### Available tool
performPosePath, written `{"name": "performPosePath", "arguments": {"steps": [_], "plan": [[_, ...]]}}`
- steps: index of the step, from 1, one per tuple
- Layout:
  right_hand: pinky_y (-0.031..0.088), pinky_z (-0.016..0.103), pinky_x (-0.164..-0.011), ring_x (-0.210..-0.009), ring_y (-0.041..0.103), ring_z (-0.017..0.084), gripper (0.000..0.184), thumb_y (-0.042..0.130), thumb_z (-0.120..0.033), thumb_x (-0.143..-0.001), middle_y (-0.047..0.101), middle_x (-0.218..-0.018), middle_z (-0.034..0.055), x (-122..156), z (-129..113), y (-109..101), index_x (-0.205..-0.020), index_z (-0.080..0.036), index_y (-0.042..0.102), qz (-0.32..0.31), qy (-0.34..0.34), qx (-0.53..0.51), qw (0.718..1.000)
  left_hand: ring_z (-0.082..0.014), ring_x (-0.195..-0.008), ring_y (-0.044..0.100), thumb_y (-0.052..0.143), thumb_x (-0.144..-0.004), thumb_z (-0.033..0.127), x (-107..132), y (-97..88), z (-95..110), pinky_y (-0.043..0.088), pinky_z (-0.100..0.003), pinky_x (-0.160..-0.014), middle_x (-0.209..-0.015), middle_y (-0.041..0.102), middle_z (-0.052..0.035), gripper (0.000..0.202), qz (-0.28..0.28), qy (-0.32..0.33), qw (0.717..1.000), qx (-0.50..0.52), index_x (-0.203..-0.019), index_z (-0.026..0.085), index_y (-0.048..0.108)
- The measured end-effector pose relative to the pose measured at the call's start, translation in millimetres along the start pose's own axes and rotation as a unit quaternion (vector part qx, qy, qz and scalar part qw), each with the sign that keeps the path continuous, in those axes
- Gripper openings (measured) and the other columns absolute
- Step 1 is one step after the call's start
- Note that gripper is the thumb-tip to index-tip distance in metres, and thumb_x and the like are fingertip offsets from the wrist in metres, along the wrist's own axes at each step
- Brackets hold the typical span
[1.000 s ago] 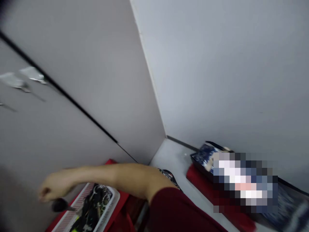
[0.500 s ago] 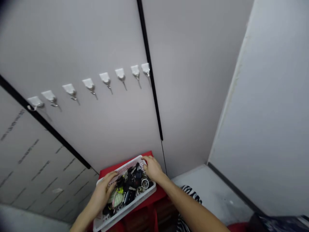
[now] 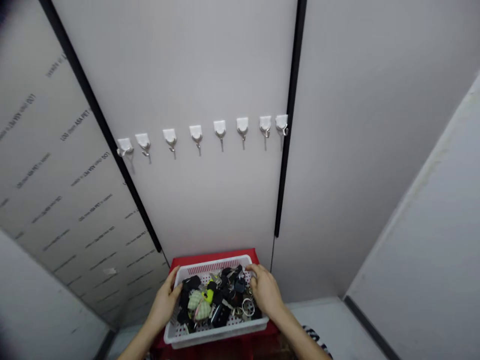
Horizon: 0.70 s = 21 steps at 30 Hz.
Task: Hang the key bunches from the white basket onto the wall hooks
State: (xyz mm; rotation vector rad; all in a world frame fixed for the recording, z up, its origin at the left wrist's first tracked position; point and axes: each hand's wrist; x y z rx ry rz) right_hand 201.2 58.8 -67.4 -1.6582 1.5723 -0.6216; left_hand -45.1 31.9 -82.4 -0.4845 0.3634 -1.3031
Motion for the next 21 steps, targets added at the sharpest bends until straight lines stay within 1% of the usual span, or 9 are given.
{"name": "performPosePath", "arguments": {"steps": [4, 10, 13, 15, 16, 18, 19, 20, 21], "plan": [[0.033, 0.025, -0.076, -0.085, 0.048, 0.015, 0.035, 0.026, -0.011, -0.063, 0.054, -0.090, 0.0071, -3.8, -2.0, 0.1, -0.086, -0.014, 0.051, -0.004, -0.004, 0.024, 1.000, -0.0145, -0.095, 0.044, 0.034, -0.065, 0.017, -7.0, -1.2, 4.4, 0.030, -0.026, -0.084, -0.107, 0.047, -0.0083, 0.046, 0.001, 0.005, 1.000, 0.008, -0.111, 0.011, 0.031], [0.034, 0.026, -0.074, -0.086, 0.047, 0.016, 0.037, 0.025, -0.010, -0.065, 0.052, -0.093, 0.0063, 3.2, -1.2, -3.4, -0.090, -0.017, 0.051, -0.025, -0.011, 0.071, 0.997, -0.0128, -0.093, 0.046, 0.035, -0.066, 0.018, 0.7, -3.0, 2.5, 0.031, -0.024, -0.082, -0.106, 0.048, -0.0082, 0.048, -0.014, 0.029, 0.998, 0.058, -0.113, 0.010, 0.028], [0.033, 0.027, -0.075, -0.091, 0.043, 0.019, 0.034, 0.031, -0.013, -0.064, 0.049, -0.097, 0.0091, 1.8, -11.2, -10.9, -0.092, -0.015, 0.051, 0.004, -0.031, 0.104, 0.994, -0.0151, -0.096, 0.043, 0.038, -0.062, 0.015, 1.8, -8.0, 11.5, 0.028, -0.026, -0.084, -0.106, 0.046, -0.0110, 0.048, 0.003, 0.028, 0.999, 0.015, -0.109, 0.007, 0.034], [0.033, 0.027, -0.074, -0.088, 0.044, 0.019, 0.032, 0.034, -0.015, -0.064, 0.050, -0.093, 0.0099, -4.7, -25.8, -17.7, -0.091, -0.014, 0.052, 0.029, -0.064, 0.096, 0.993, -0.0168, -0.096, 0.042, 0.042, -0.058, 0.014, -2.3, -12.3, 25.7, 0.028, -0.027, -0.084, -0.105, 0.046, -0.0117, 0.045, 0.041, 0.042, 0.998, -0.009, -0.102, 0.008, 0.041], [0.034, 0.027, -0.070, -0.081, 0.046, 0.017, 0.031, 0.035, -0.017, -0.064, 0.052, -0.086, 0.0090, -9.7, -35.4, -21.2, -0.090, -0.014, 0.052, 0.022, -0.077, 0.076, 0.994, -0.0170, -0.092, 0.044, 0.043, -0.057, 0.014, -5.8, -14.6, 35.7, 0.029, -0.027, -0.081, -0.100, 0.049, -0.0113, 0.042, 0.059, 0.053, 0.997, -0.004, -0.099, 0.008, 0.043], [0.036, 0.024, -0.056, -0.058, 0.047, 0.012, 0.031, 0.036, -0.019, -0.065, 0.052, -0.062, 0.0032, -22.1, -59.0, -29.2, -0.092, -0.014, 0.050, -0.044, -0.093, 0.003, 0.995, -0.0136, -0.071, 0.049, 0.045, -0.056, 0.015, -14.0, -20.3, 61.8, 0.036, -0.025, -0.068, -0.078, 0.054, -0.0065, 0.039, 0.072, 0.075, 0.993, 0.050, -0.094, 0.008, 0.045], [0.034, 0.021, -0.048, -0.047, 0.043, 0.009, 0.033, 0.037, -0.020, -0.064, 0.047, -0.051, -0.0010, -28.5, -72.8, -34.3, -0.095, -0.013, 0.048, -0.085, -0.097, -0.043, 0.991, -0.0104, -0.057, 0.047, 0.046, -0.056, 0.016, -17.8, -24.1, 77.6, 0.036, -0.023, -0.058, -0.064, 0.051, -0.0017, 0.039, 0.061, 0.084, 0.990, 0.096, -0.094, 0.007, 0.044], [0.030, 0.019, -0.041, -0.039, 0.036, 0.007, 0.037, 0.038, -0.020, -0.064, 0.039, -0.043, -0.0049, -34.3, -87.6, -40.5, -0.099, -0.012, 0.044, -0.118, -0.103, -0.093, 0.983, -0.0073, -0.046, 0.041, 0.046, -0.056, 0.016, -20.4, -29.1, 94.8, 0.034, -0.020, -0.049, -0.053, 0.045, 0.0035, 0.041, 0.043, 0.095, 0.983, 0.149, -0.096, 0.007, 0.041], [0.025, 0.018, -0.037, -0.035, 0.030, 0.006, 0.043, 0.040, -0.020, -0.063, 0.033, -0.039, -0.0078, -38.9, -103.1, -48.3, -0.105, -0.011, 0.039, -0.129, -0.114, -0.144, 0.974, -0.0050, -0.040, 0.035, 0.047, -0.056, 0.016, -21.4, -35.2, 112.9, 0.030, -0.018, -0.044, -0.047, 0.039, 0.0073, 0.045, 0.022, 0.119, 0.971, 0.206, -0.100, 0.009, 0.038]]}}
Point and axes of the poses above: each hand's wrist, its own x-axis away from the middle knuckle, its own y-axis out of the palm, z = x × y
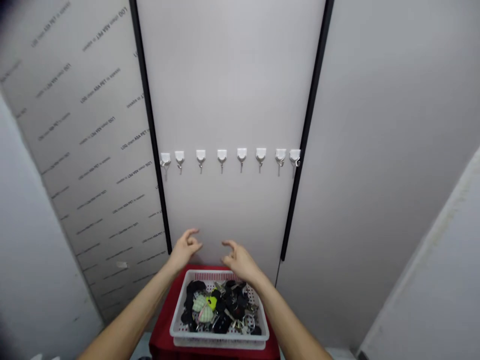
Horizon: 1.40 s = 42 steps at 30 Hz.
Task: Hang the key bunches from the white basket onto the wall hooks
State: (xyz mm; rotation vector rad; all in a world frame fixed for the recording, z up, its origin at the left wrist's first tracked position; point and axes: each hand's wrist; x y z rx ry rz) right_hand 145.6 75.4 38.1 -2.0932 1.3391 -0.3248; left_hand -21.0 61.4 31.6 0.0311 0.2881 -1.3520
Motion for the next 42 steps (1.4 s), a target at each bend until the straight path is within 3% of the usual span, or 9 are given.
{"name": "performPosePath", "arguments": {"steps": [3, 7, 9, 12, 30, 34, 38, 40, 42], "plan": [[0.021, 0.016, -0.036, -0.035, 0.023, 0.004, 0.060, 0.041, -0.017, -0.063, 0.027, -0.041, -0.0104, -7.7, -53.3, -19.1, -0.118, -0.017, 0.015, 0.079, -0.113, -0.146, 0.980, -0.0020, -0.036, 0.026, 0.048, -0.056, 0.012, -5.0, -0.8, 60.2, 0.022, -0.015, -0.039, -0.045, 0.035, 0.0107, 0.064, -0.074, 0.081, 0.981, 0.160, -0.114, 0.018, 0.020], [0.025, 0.018, -0.040, -0.039, 0.028, 0.005, 0.069, 0.041, -0.015, -0.065, 0.030, -0.045, -0.0096, 4.4, -109.2, -43.6, -0.119, -0.030, 0.001, 0.140, -0.280, -0.271, 0.910, -0.0017, -0.040, 0.030, 0.048, -0.060, 0.011, 10.5, -7.8, 124.9, 0.023, -0.016, -0.043, -0.048, 0.034, 0.0101, 0.071, -0.158, 0.185, 0.934, 0.263, -0.117, 0.030, 0.009], [0.025, 0.019, -0.039, -0.038, 0.027, 0.006, 0.069, 0.041, -0.015, -0.065, 0.030, -0.045, -0.0094, 9.4, -120.9, -47.6, -0.118, -0.032, 0.001, 0.134, -0.303, -0.287, 0.899, -0.0019, -0.042, 0.031, 0.048, -0.060, 0.010, 18.0, -8.5, 139.9, 0.025, -0.016, -0.044, -0.048, 0.034, 0.0098, 0.072, -0.186, 0.204, 0.920, 0.277, -0.117, 0.032, 0.009], [0.024, 0.019, -0.038, -0.037, 0.025, 0.006, 0.067, 0.041, -0.016, -0.067, 0.028, -0.045, -0.0093, 9.5, -122.4, -44.5, -0.118, -0.032, 0.002, 0.120, -0.305, -0.294, 0.898, -0.0018, -0.041, 0.029, 0.047, -0.060, 0.009, 21.1, -5.2, 143.9, 0.024, -0.016, -0.044, -0.047, 0.033, 0.0097, 0.073, -0.202, 0.201, 0.913, 0.292, -0.117, 0.032, 0.008], [0.024, 0.017, -0.040, -0.039, 0.024, 0.004, 0.069, 0.043, -0.015, -0.064, 0.028, -0.044, -0.0099, 3.8, -107.4, -32.1, -0.119, -0.030, 0.003, 0.086, -0.295, -0.367, 0.878, -0.0024, -0.043, 0.031, 0.050, -0.058, 0.011, 15.1, 7.2, 126.3, 0.025, -0.017, -0.046, -0.048, 0.032, 0.0096, 0.074, -0.224, 0.162, 0.907, 0.319, -0.117, 0.032, 0.010], [0.022, 0.016, -0.039, -0.038, 0.024, 0.003, 0.067, 0.043, -0.014, -0.064, 0.028, -0.043, -0.0104, -1.0, -73.0, -11.6, -0.119, -0.027, 0.007, 0.073, -0.216, -0.331, 0.916, -0.0014, -0.041, 0.030, 0.051, -0.058, 0.009, 12.1, 11.3, 87.4, 0.024, -0.015, -0.043, -0.047, 0.036, 0.0101, 0.074, -0.210, 0.113, 0.927, 0.289, -0.117, 0.030, 0.012], [0.018, 0.016, -0.036, -0.035, 0.021, 0.002, 0.061, 0.043, -0.015, -0.064, 0.026, -0.042, -0.0108, 2.1, -18.6, 19.4, -0.117, -0.020, 0.016, 0.051, -0.084, -0.287, 0.953, -0.0007, -0.036, 0.028, 0.053, -0.054, 0.008, 15.3, 13.1, 18.0, 0.021, -0.014, -0.039, -0.045, 0.038, 0.0110, 0.075, -0.155, 0.000, 0.960, 0.234, -0.116, 0.023, 0.014], [0.018, 0.016, -0.036, -0.035, 0.021, 0.002, 0.046, 0.044, -0.019, -0.064, 0.026, -0.041, -0.0102, 4.9, 1.8, 29.1, -0.109, -0.016, 0.032, 0.051, -0.037, -0.266, 0.962, -0.0007, -0.035, 0.029, 0.056, -0.052, 0.011, 19.2, 11.7, -10.8, 0.020, -0.014, -0.037, -0.043, 0.038, 0.0111, 0.063, -0.102, -0.053, 0.972, 0.207, -0.108, 0.018, 0.028], [0.019, 0.017, -0.036, -0.036, 0.024, 0.002, 0.023, 0.045, -0.027, -0.064, 0.028, -0.041, -0.0085, 4.7, 9.3, 29.8, -0.082, -0.013, 0.049, 0.072, -0.011, -0.241, 0.968, -0.0001, -0.032, 0.027, 0.058, -0.052, 0.020, 20.9, 9.3, -22.3, 0.018, -0.013, -0.035, -0.038, 0.035, 0.0106, 0.033, -0.059, -0.085, 0.975, 0.197, -0.081, 0.013, 0.044]]}}
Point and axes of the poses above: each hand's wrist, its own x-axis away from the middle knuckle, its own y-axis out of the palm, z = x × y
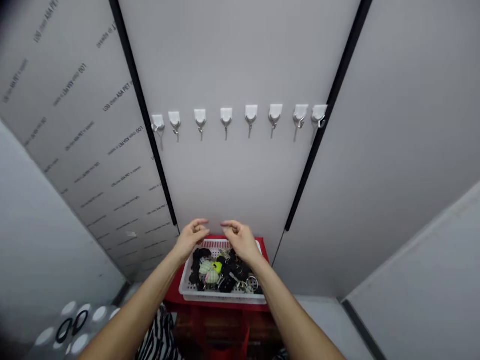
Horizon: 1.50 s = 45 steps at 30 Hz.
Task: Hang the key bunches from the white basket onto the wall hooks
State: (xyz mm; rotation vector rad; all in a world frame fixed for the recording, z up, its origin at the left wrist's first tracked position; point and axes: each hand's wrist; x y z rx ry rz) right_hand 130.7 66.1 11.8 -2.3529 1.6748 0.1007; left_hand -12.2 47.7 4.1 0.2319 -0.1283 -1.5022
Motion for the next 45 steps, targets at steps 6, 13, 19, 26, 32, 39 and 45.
{"name": "performPosePath", "arguments": {"steps": [6, 13, 19, 26, 32, 39, 45], "plan": [[0.017, 0.018, -0.032, -0.029, 0.023, 0.003, 0.050, 0.022, -0.056, -0.067, 0.026, -0.032, -0.0060, -32.2, -73.8, -9.7, -0.038, -0.016, 0.030, -0.032, -0.016, -0.079, 0.996, -0.0007, -0.026, 0.023, 0.025, -0.067, 0.054, -13.4, 27.3, 78.6, 0.012, -0.014, -0.030, -0.032, 0.030, 0.0052, 0.050, -0.200, 0.010, 0.976, 0.090, -0.039, 0.012, 0.033], [0.012, 0.016, -0.029, -0.026, 0.014, 0.002, 0.054, 0.010, -0.064, -0.062, 0.017, -0.030, -0.0077, -58.3, -139.9, -19.6, -0.039, -0.017, 0.022, -0.128, 0.019, -0.155, 0.979, -0.0016, -0.022, 0.019, 0.008, -0.065, 0.060, -36.3, 50.8, 139.1, 0.010, -0.013, -0.026, -0.030, 0.024, 0.0052, 0.059, -0.292, -0.017, 0.953, 0.078, -0.035, 0.013, 0.029], [0.010, 0.016, -0.028, -0.025, 0.012, 0.002, 0.054, 0.009, -0.065, -0.061, 0.016, -0.030, -0.0083, -53.5, -134.6, -22.9, -0.040, -0.017, 0.020, -0.131, 0.047, -0.150, 0.979, -0.0018, -0.022, 0.020, 0.010, -0.064, 0.061, -34.9, 51.3, 132.1, 0.011, -0.012, -0.026, -0.029, 0.023, 0.0056, 0.059, -0.299, -0.036, 0.950, 0.075, -0.035, 0.013, 0.030], [0.010, 0.016, -0.028, -0.025, 0.012, 0.002, 0.053, 0.010, -0.064, -0.062, 0.015, -0.030, -0.0085, -48.3, -140.8, -24.2, -0.040, -0.017, 0.020, -0.118, 0.031, -0.147, 0.982, -0.0018, -0.022, 0.020, 0.012, -0.063, 0.061, -30.2, 56.1, 138.8, 0.010, -0.012, -0.025, -0.029, 0.021, 0.0061, 0.058, -0.296, -0.038, 0.953, 0.060, -0.035, 0.014, 0.029], [0.009, 0.015, -0.028, -0.026, 0.012, 0.002, 0.053, 0.011, -0.064, -0.063, 0.014, -0.030, -0.0085, -44.7, -143.2, -24.9, -0.040, -0.017, 0.020, -0.114, 0.028, -0.147, 0.982, -0.0016, -0.022, 0.020, 0.011, -0.064, 0.061, -26.7, 58.9, 140.3, 0.012, -0.012, -0.026, -0.029, 0.022, 0.0062, 0.058, -0.289, -0.034, 0.955, 0.052, -0.036, 0.014, 0.028], [0.010, 0.015, -0.028, -0.026, 0.012, 0.002, 0.052, 0.014, -0.064, -0.063, 0.015, -0.030, -0.0086, -42.1, -142.8, -25.0, -0.040, -0.017, 0.020, -0.107, 0.020, -0.144, 0.984, -0.0016, -0.022, 0.019, 0.013, -0.063, 0.061, -25.2, 59.9, 139.9, 0.011, -0.012, -0.026, -0.029, 0.021, 0.0066, 0.057, -0.287, -0.033, 0.956, 0.052, -0.036, 0.014, 0.028], [0.010, 0.016, -0.028, -0.025, 0.012, 0.002, 0.052, 0.015, -0.062, -0.064, 0.016, -0.029, -0.0086, -43.7, -137.3, -18.7, -0.039, -0.017, 0.021, -0.090, 0.017, -0.114, 0.989, -0.0016, -0.023, 0.018, 0.014, -0.064, 0.060, -25.1, 56.5, 135.0, 0.010, -0.013, -0.027, -0.029, 0.022, 0.0067, 0.056, -0.273, -0.026, 0.961, 0.034, -0.036, 0.014, 0.028]]}}
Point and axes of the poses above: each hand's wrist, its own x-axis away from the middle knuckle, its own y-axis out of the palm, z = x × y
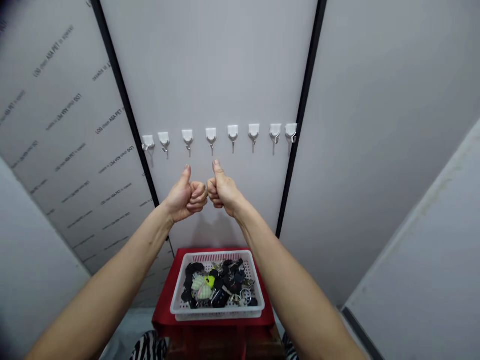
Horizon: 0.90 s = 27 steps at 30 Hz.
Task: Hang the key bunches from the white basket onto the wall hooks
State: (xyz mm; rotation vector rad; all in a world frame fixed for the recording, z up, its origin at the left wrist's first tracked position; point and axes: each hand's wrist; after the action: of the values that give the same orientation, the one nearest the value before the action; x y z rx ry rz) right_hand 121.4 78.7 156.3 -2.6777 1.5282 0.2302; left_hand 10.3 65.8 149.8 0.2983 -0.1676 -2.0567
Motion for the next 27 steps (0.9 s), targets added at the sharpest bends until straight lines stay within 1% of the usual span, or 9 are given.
{"name": "performPosePath", "arguments": {"steps": [4, 6, 8, 10, 13, 15, 19, 24, 27], "plan": [[0.018, 0.017, -0.031, -0.027, 0.020, 0.003, 0.053, 0.012, -0.058, -0.067, 0.023, -0.030, -0.0067, 2.5, 42.3, 3.9, -0.039, -0.017, 0.027, 0.030, -0.002, 0.107, 0.994, -0.0030, -0.027, 0.022, 0.016, -0.066, 0.057, 10.8, -11.3, -39.2, 0.017, -0.015, -0.030, -0.032, 0.028, 0.0059, 0.052, 0.105, -0.002, 0.989, -0.104, -0.041, 0.015, 0.032], [0.027, 0.019, -0.038, -0.033, 0.032, 0.006, 0.052, 0.015, -0.052, -0.070, 0.033, -0.034, -0.0036, 11.4, 80.9, 3.9, -0.040, -0.015, 0.035, 0.041, -0.008, 0.230, 0.972, -0.0054, -0.034, 0.032, 0.021, -0.068, 0.051, 23.5, -21.7, -76.3, 0.027, -0.018, -0.037, -0.038, 0.036, 0.0039, 0.047, 0.183, -0.009, 0.952, -0.244, -0.046, 0.014, 0.038], [0.032, 0.023, -0.050, -0.047, 0.043, 0.010, 0.045, 0.023, -0.043, -0.073, 0.047, -0.046, 0.0016, 25.6, 124.5, 2.5, -0.048, -0.014, 0.046, 0.053, -0.022, 0.392, 0.918, -0.0107, -0.053, 0.045, 0.029, -0.069, 0.044, 40.3, -32.6, -118.1, 0.035, -0.023, -0.052, -0.054, 0.049, -0.0012, 0.038, 0.230, -0.018, 0.866, -0.444, -0.056, 0.013, 0.047], [0.033, 0.028, -0.063, -0.067, 0.047, 0.016, 0.031, 0.034, -0.036, -0.070, 0.056, -0.067, 0.0072, 41.9, 164.7, 0.7, -0.065, -0.014, 0.055, 0.066, -0.011, 0.516, 0.854, -0.0159, -0.079, 0.045, 0.036, -0.068, 0.037, 57.7, -40.9, -155.9, 0.034, -0.028, -0.070, -0.082, 0.053, -0.0058, 0.030, 0.226, -0.046, 0.772, -0.593, -0.079, 0.014, 0.051], [0.026, 0.034, -0.076, -0.088, 0.041, 0.020, 0.027, 0.040, -0.030, -0.068, 0.053, -0.091, 0.0072, 60.6, 203.6, -0.8, -0.089, -0.020, 0.053, 0.047, -0.021, 0.592, 0.805, -0.0187, -0.098, 0.036, 0.037, -0.069, 0.034, 76.0, -45.8, -190.9, 0.026, -0.032, -0.082, -0.104, 0.045, -0.0055, 0.032, 0.166, -0.088, 0.697, -0.692, -0.095, 0.019, 0.046], [0.022, 0.034, -0.080, -0.092, 0.039, 0.019, 0.028, 0.039, -0.029, -0.069, 0.051, -0.095, 0.0047, 65.4, 213.3, -1.4, -0.095, -0.024, 0.049, 0.039, -0.037, 0.597, 0.801, -0.0178, -0.100, 0.033, 0.035, -0.070, 0.032, 80.5, -46.2, -199.2, 0.024, -0.032, -0.084, -0.107, 0.043, -0.0027, 0.030, 0.154, -0.081, 0.684, -0.708, -0.097, 0.022, 0.045], [0.024, 0.030, -0.078, -0.087, 0.040, 0.017, 0.024, 0.040, -0.028, -0.069, 0.052, -0.089, 0.0024, 62.7, 212.7, -3.7, -0.090, -0.024, 0.051, 0.036, -0.046, 0.579, 0.813, -0.0154, -0.097, 0.036, 0.033, -0.071, 0.021, 78.0, -48.4, -200.1, 0.026, -0.029, -0.082, -0.103, 0.046, 0.0012, 0.027, 0.151, -0.071, 0.685, -0.709, -0.094, 0.025, 0.046], [0.027, 0.028, -0.073, -0.079, 0.042, 0.015, 0.013, 0.044, -0.024, -0.066, 0.053, -0.078, 0.0018, 60.5, 212.1, -5.9, -0.075, -0.018, 0.051, 0.060, -0.040, 0.559, 0.826, -0.0163, -0.097, 0.035, 0.033, -0.067, 0.012, 70.5, -57.2, -198.2, 0.026, -0.029, -0.080, -0.104, 0.045, -0.0028, 0.035, 0.173, -0.087, 0.660, -0.726, -0.099, 0.020, 0.043], [0.028, 0.027, -0.071, -0.078, 0.042, 0.015, 0.011, 0.045, -0.024, -0.065, 0.052, -0.076, 0.0016, 61.6, 214.0, -7.0, -0.072, -0.018, 0.050, 0.064, -0.045, 0.549, 0.832, -0.0178, -0.088, 0.041, 0.031, -0.070, 0.014, 65.2, -62.7, -194.2, 0.029, -0.030, -0.073, -0.092, 0.052, -0.0055, 0.028, 0.134, -0.107, 0.643, -0.746, -0.090, 0.019, 0.049]]}}
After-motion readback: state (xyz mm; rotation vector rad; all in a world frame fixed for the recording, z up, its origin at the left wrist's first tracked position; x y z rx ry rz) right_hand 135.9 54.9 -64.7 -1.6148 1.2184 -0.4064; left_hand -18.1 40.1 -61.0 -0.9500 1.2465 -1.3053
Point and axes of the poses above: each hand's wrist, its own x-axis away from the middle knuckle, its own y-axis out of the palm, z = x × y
